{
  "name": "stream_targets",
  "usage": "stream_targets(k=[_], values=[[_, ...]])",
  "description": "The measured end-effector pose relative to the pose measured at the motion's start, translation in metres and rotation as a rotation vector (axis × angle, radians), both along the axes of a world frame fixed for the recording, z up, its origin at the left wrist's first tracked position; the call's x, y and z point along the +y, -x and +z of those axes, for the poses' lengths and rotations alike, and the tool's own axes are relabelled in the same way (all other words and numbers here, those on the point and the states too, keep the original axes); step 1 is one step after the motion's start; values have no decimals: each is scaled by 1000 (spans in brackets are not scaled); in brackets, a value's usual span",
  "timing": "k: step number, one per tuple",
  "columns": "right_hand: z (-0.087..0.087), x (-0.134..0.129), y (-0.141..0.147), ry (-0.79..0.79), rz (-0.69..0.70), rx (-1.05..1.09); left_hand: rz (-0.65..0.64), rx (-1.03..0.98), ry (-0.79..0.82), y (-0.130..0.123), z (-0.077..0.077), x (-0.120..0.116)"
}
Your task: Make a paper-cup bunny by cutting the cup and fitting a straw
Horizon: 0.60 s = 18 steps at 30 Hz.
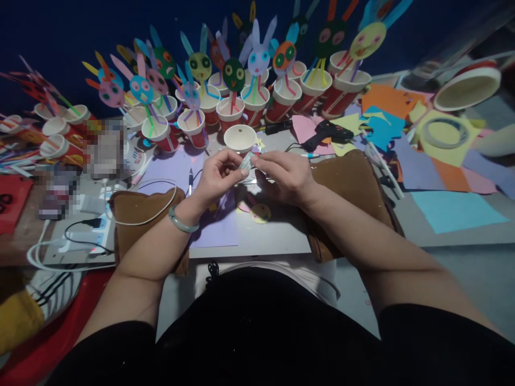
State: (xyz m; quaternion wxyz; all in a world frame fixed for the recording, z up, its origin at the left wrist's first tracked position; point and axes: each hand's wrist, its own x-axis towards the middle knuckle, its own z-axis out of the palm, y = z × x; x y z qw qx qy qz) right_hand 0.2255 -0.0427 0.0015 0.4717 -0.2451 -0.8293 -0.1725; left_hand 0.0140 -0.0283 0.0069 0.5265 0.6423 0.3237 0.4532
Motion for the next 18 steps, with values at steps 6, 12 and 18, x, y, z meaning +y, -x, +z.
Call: stream_targets(k=[6,12,18], values=[[-3,3,-5,20,-137,1,-131,-24,103,-1,10,-6],[11,20,-27,25,-100,505,143,82,-93,7,13,1],[7,41,-62,581,-424,481,153,1193,-185,12,24,-1]])
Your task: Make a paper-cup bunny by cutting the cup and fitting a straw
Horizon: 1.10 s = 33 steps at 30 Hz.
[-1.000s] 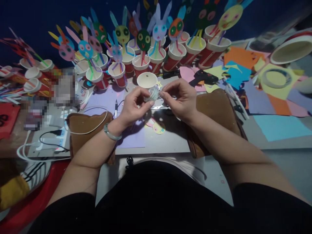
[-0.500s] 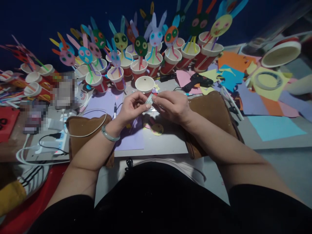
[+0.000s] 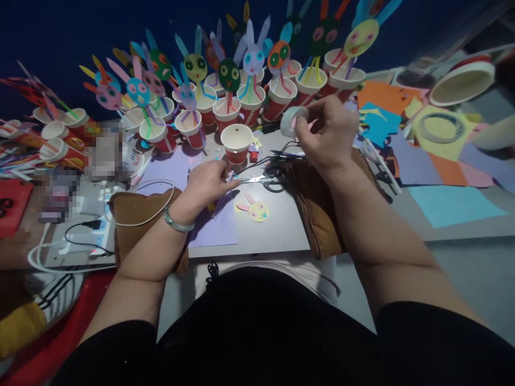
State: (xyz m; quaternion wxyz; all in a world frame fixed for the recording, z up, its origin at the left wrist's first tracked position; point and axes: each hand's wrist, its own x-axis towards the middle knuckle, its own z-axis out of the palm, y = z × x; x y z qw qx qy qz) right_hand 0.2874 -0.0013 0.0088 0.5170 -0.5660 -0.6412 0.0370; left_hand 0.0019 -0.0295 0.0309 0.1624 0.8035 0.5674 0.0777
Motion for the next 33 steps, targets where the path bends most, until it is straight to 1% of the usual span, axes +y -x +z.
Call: stream_targets(k=[1,3,5,8,10,11,14,16,18,19,21,23,24,25,26,28,30,33], values=[[-4,3,-3,70,-9,-24,-11,130,44,-1,2,-2],[-11,10,-6,167,-59,-81,-60,285,104,-4,6,-4],[-16,15,-6,244,-115,-119,-100,354,122,-6,7,-6],[-19,21,-7,326,-171,-136,-112,385,131,-7,7,-5],[-22,25,-10,327,-183,-142,-115,311,141,-6,5,-3],[-24,27,-11,306,-189,-142,-118,230,155,-5,3,-2],[-29,29,-12,191,-197,-109,-121,-153,249,-2,-2,3],[-25,26,-7,103,-121,-32,-122,-439,334,-2,-5,5],[-16,16,5,53,70,92,-126,-670,426,-4,-6,6],[-10,10,13,64,177,170,-144,-753,474,-5,-7,5],[3,-6,31,193,420,299,-169,-871,522,-9,-8,3],[12,-21,47,355,643,392,-180,-935,547,-12,-9,0],[15,-27,54,426,733,411,-174,-954,552,-13,-9,-1],[17,-32,60,473,787,415,-161,-967,555,-14,-10,-1],[17,-36,64,487,810,418,-146,-976,556,-14,-11,-2],[16,-40,68,473,799,423,-117,-985,564,-14,-11,-2],[13,-41,68,435,743,432,-120,-981,580,-13,-12,0],[10,-40,65,411,656,456,-177,-965,585,-12,-14,1]])
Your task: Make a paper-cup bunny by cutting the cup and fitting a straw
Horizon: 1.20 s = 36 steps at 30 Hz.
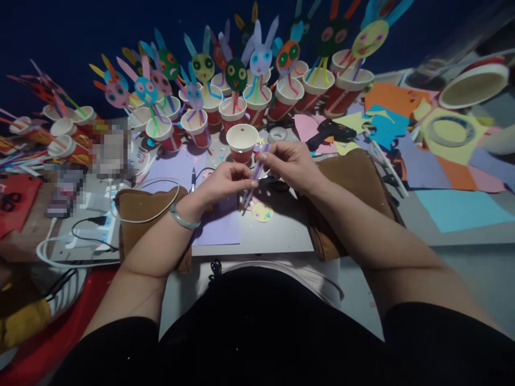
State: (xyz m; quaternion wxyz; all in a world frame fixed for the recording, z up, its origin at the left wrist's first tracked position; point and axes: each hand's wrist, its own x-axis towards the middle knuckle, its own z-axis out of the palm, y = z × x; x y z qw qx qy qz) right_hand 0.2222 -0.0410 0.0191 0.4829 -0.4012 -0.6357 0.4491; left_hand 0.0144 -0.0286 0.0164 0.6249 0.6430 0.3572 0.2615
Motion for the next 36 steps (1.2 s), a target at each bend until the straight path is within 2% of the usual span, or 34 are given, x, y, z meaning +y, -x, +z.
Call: stream_targets(k=[3,10,18,23,26,28,34,36], values=[[-1,0,-1,8,-24,13,5,-1,-55,-1,-3,-1],[0,-1,3,33,66,60,55,2,-100,-2,-2,-4],[-4,3,3,11,-12,135,-52,21,-89,2,4,-1],[-1,2,1,100,142,108,-7,11,-123,-1,0,-5],[0,2,-1,146,150,132,23,-7,-127,-3,-4,-7],[-1,6,-4,160,92,194,111,-16,-169,-3,-6,-7],[-7,29,-16,236,-146,432,638,-83,-537,3,-17,6],[-9,35,-18,243,-200,499,704,-1,-568,4,-23,16]])
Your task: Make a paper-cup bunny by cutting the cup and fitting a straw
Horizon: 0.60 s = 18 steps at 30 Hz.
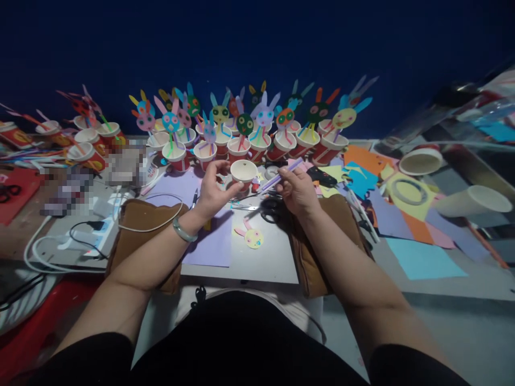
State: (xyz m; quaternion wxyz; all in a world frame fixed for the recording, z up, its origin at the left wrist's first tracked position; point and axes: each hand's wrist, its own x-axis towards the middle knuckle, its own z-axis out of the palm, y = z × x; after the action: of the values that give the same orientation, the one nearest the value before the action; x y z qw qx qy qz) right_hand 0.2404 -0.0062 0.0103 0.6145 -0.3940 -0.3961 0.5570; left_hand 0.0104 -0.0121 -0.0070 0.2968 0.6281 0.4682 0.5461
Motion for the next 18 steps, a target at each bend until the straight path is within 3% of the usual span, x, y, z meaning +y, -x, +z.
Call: stream_targets(k=[5,11,15,18], values=[[1,2,-1,23,-75,63,-109,176,208,-4,-9,29],[7,-1,0,28,-107,76,-228,192,184,-10,-3,51],[8,1,-2,25,-156,89,-270,238,136,-12,-1,49],[6,0,-4,-14,-179,54,-172,327,92,-14,-6,35]])
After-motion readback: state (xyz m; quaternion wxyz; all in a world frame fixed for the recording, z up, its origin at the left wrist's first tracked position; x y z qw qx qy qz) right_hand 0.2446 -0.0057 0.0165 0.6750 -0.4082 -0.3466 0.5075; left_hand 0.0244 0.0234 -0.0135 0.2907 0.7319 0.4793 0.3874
